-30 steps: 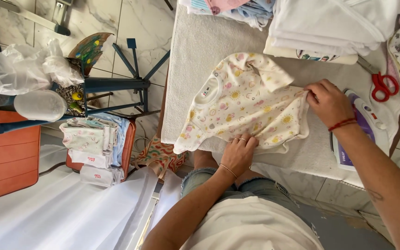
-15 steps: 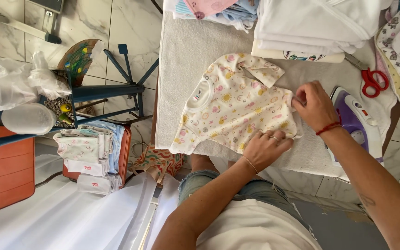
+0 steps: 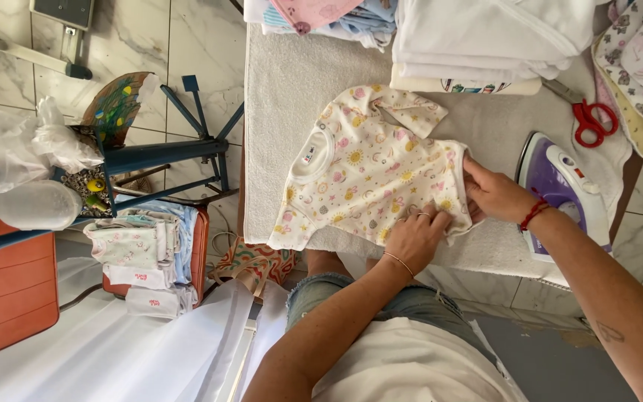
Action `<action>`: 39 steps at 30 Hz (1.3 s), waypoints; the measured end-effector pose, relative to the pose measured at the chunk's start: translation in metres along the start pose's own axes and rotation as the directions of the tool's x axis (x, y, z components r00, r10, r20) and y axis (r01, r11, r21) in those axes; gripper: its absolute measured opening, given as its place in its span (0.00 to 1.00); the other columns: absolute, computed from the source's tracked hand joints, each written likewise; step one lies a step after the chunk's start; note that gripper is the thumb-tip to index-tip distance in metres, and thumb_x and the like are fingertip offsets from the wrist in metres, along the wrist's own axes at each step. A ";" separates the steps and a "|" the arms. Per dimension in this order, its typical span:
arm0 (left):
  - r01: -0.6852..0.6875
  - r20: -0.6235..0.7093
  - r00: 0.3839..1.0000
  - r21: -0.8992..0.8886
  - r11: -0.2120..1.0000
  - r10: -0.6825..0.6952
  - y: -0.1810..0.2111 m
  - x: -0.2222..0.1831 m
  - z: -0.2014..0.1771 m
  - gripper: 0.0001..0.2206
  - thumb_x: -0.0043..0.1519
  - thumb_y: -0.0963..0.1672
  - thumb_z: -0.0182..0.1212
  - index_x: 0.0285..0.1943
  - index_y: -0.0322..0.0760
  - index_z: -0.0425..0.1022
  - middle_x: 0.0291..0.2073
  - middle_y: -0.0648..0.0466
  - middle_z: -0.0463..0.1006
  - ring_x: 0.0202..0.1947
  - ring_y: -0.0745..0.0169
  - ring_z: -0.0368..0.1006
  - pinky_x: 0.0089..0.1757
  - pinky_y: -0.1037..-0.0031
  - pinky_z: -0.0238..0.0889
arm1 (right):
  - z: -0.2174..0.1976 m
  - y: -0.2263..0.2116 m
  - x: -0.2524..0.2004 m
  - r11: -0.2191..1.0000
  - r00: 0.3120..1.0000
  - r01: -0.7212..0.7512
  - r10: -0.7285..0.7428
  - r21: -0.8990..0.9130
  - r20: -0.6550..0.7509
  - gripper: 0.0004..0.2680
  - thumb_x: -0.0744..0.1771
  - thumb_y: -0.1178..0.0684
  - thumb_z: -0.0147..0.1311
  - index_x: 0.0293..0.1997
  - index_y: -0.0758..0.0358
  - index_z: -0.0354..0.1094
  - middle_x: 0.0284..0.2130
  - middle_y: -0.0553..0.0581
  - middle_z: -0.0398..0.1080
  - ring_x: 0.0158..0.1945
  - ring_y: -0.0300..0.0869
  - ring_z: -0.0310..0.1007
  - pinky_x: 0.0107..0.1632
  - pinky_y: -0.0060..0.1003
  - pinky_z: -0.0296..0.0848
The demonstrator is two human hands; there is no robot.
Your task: Ironing and folding baby clothes on a work table
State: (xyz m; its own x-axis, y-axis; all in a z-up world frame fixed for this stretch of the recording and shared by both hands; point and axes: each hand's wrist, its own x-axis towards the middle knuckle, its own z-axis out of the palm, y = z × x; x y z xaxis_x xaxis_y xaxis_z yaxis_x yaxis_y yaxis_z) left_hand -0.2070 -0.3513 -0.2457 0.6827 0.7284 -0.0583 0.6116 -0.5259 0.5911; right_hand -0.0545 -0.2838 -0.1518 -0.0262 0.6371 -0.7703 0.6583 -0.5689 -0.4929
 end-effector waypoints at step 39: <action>0.603 -0.320 0.716 -0.163 0.781 -0.620 -0.119 0.011 -0.108 0.18 0.49 0.52 0.56 0.41 0.43 0.61 0.37 0.51 0.66 0.35 0.55 0.62 0.35 0.68 0.58 | 0.004 -0.001 -0.121 0.960 0.793 -0.037 0.199 0.279 -0.577 0.21 0.59 0.55 0.51 0.58 0.61 0.53 0.44 0.64 0.62 0.21 0.44 0.62 0.18 0.33 0.65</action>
State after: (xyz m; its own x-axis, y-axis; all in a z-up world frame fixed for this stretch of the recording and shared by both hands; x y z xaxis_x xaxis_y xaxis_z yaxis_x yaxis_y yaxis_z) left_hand -0.3155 -0.2333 -0.2304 -0.0186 0.9884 -0.1509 0.8241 0.1007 0.5575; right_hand -0.0550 -0.3626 -0.0601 0.5438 0.6918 -0.4751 0.4227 -0.7149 -0.5570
